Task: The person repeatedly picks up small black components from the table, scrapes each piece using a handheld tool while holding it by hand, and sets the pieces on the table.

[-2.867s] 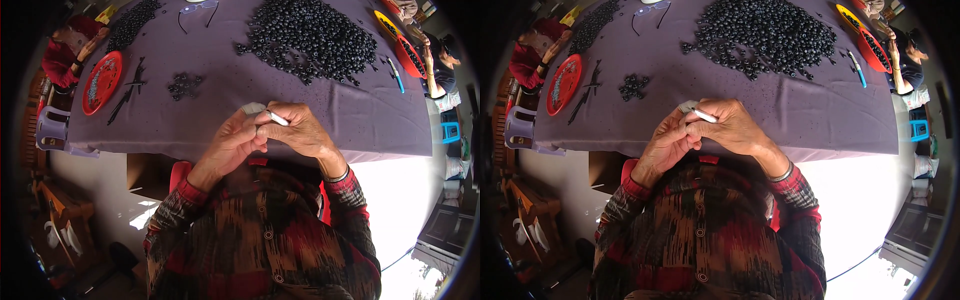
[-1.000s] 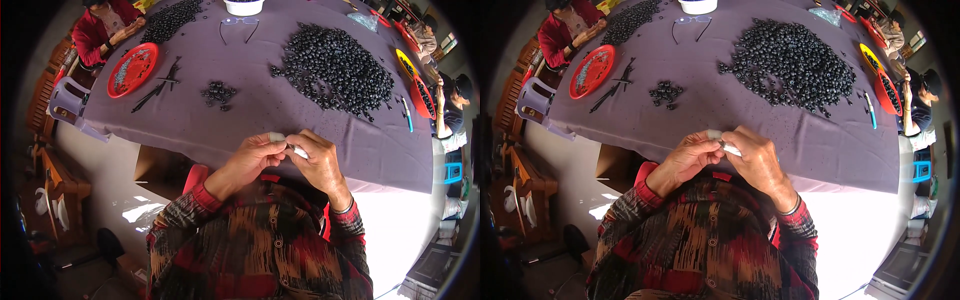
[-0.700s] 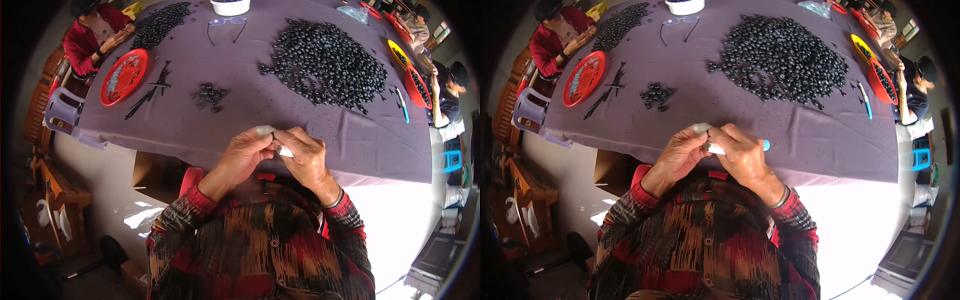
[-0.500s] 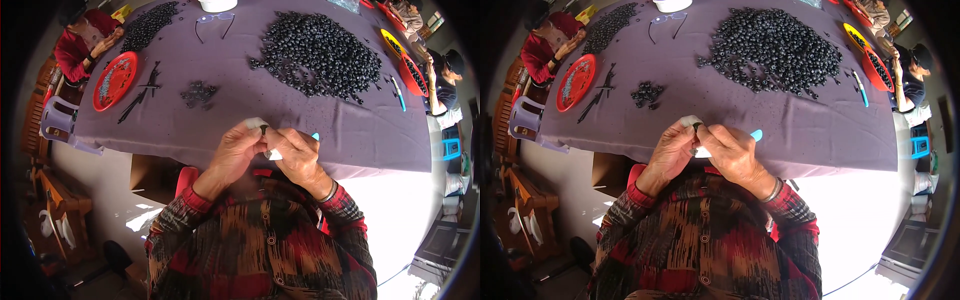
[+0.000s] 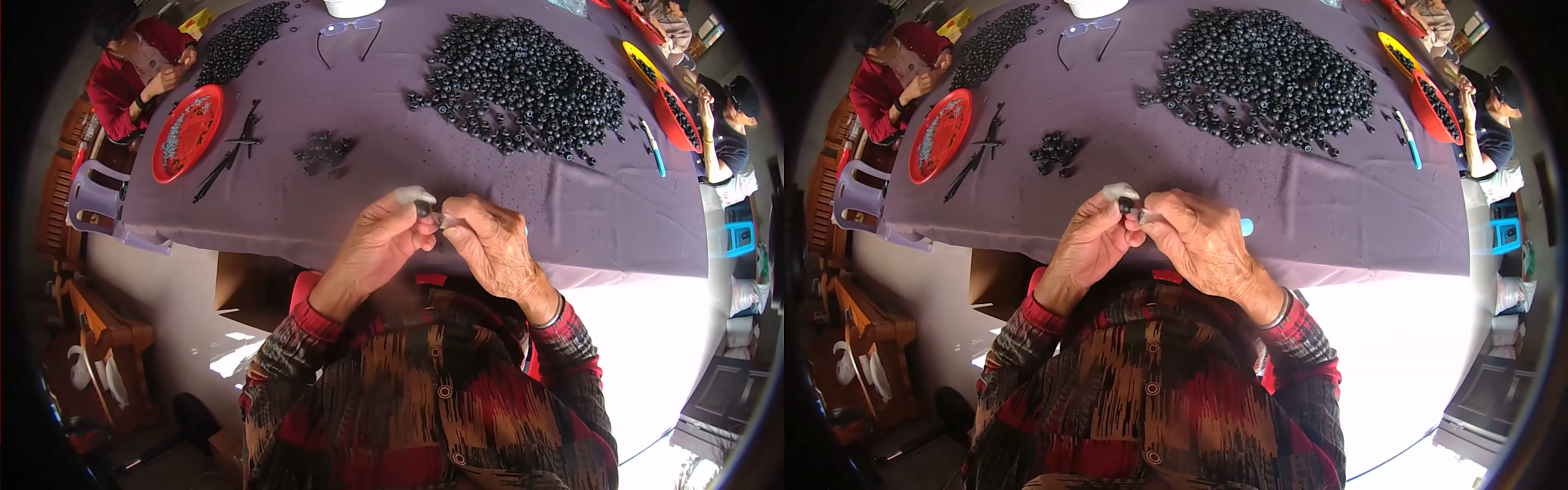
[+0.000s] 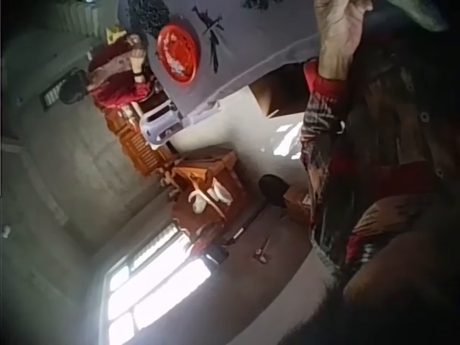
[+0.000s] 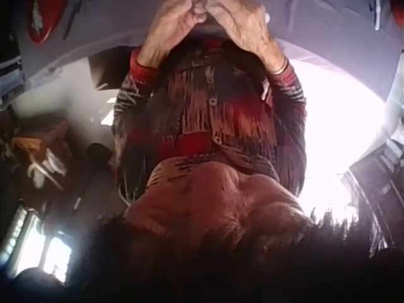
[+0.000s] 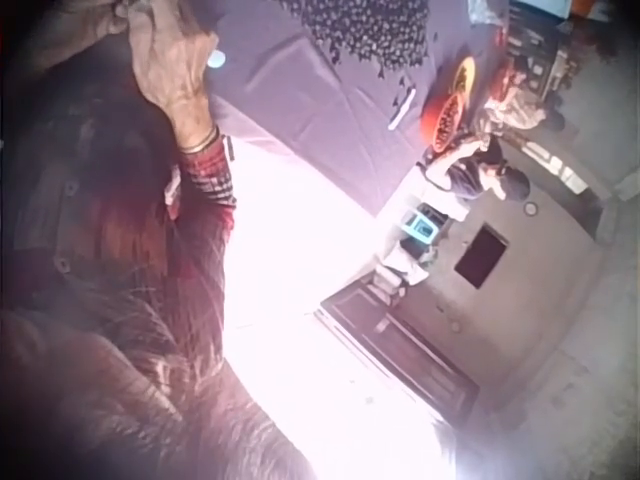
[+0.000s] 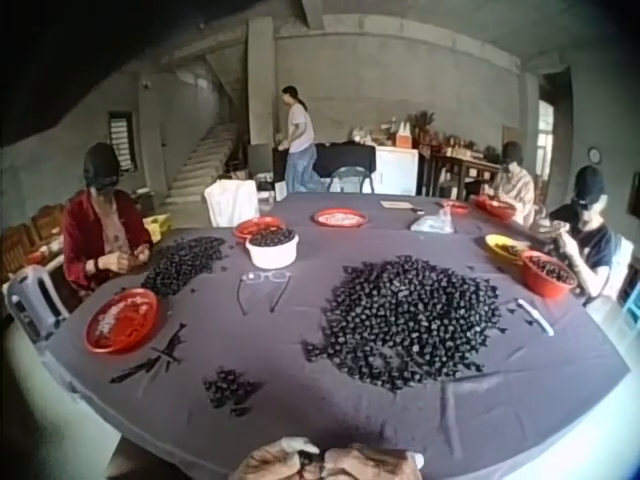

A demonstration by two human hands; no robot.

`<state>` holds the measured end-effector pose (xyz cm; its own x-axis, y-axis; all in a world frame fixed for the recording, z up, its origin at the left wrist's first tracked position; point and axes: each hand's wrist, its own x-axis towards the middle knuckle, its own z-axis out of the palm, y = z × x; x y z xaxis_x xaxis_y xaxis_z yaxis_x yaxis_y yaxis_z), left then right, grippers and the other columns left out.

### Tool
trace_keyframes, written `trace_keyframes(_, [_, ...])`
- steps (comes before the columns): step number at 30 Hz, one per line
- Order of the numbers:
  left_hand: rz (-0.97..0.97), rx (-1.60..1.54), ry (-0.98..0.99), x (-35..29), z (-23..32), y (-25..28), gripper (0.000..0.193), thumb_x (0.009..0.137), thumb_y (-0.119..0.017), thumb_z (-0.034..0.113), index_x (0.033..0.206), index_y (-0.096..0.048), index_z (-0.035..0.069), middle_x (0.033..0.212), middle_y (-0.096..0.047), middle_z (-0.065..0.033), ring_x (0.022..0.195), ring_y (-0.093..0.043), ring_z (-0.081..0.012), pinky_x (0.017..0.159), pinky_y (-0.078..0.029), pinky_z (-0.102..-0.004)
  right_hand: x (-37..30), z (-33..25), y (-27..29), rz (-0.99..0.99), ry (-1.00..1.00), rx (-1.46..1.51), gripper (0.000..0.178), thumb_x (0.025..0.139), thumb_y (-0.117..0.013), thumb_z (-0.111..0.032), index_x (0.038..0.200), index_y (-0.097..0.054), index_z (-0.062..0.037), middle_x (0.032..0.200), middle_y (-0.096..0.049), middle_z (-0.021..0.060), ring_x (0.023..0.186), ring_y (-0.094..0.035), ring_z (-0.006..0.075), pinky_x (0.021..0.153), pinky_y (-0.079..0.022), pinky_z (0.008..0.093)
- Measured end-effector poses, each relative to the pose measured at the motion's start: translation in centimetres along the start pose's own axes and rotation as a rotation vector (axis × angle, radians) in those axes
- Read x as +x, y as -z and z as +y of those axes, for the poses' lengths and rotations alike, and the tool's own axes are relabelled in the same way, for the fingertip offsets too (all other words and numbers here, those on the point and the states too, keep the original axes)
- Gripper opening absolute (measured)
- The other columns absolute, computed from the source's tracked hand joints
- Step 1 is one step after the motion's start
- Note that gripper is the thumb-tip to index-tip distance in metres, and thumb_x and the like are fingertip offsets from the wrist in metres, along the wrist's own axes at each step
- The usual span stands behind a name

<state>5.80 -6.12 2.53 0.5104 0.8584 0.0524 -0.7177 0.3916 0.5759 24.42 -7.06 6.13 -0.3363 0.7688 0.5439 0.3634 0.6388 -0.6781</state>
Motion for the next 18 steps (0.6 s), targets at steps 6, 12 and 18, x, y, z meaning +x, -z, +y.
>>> trace_keyframes(6, [0.012,0.032,-0.002,0.12,-0.17,0.59,0.019,0.095,-0.054,0.016,0.113,-0.057,0.007,0.088,-0.061,-0.0021,0.076,-0.057,-0.0118,0.071,-0.047,-0.0294,0.32,-0.4,0.15,-0.054,0.047,-0.132,0.019,0.08,-0.069,-0.014,0.096,-0.062,-0.0078,0.069,-0.056,0.0068,0.06,-0.057,0.0273,0.051,-0.046,0.037])
trace_keyframes(12, [0.022,-0.003,-0.016,-0.03,-0.61,0.63,0.014,0.095,-0.053,0.013,0.108,-0.059,0.008,0.086,-0.062,-0.0035,0.077,-0.057,-0.0123,0.069,-0.047,-0.0294,0.22,-0.25,0.0,-0.047,0.059,-0.191,0.015,0.078,-0.07,-0.015,0.09,-0.062,-0.0089,0.065,-0.051,0.0057,0.058,-0.055,0.0261,0.05,-0.045,0.0374])
trace_keyframes(18, [0.044,-0.019,0.004,-0.17,-0.53,0.73,0.014,0.095,-0.053,0.012,0.107,-0.06,0.008,0.085,-0.062,-0.003,0.076,-0.057,-0.0123,0.07,-0.047,-0.03,-0.07,0.4,-0.02,-0.094,0.053,-0.12,0.022,0.08,-0.07,-0.01,0.101,-0.065,-0.0044,0.072,-0.06,0.008,0.058,-0.056,0.0235,0.051,-0.046,0.0324])
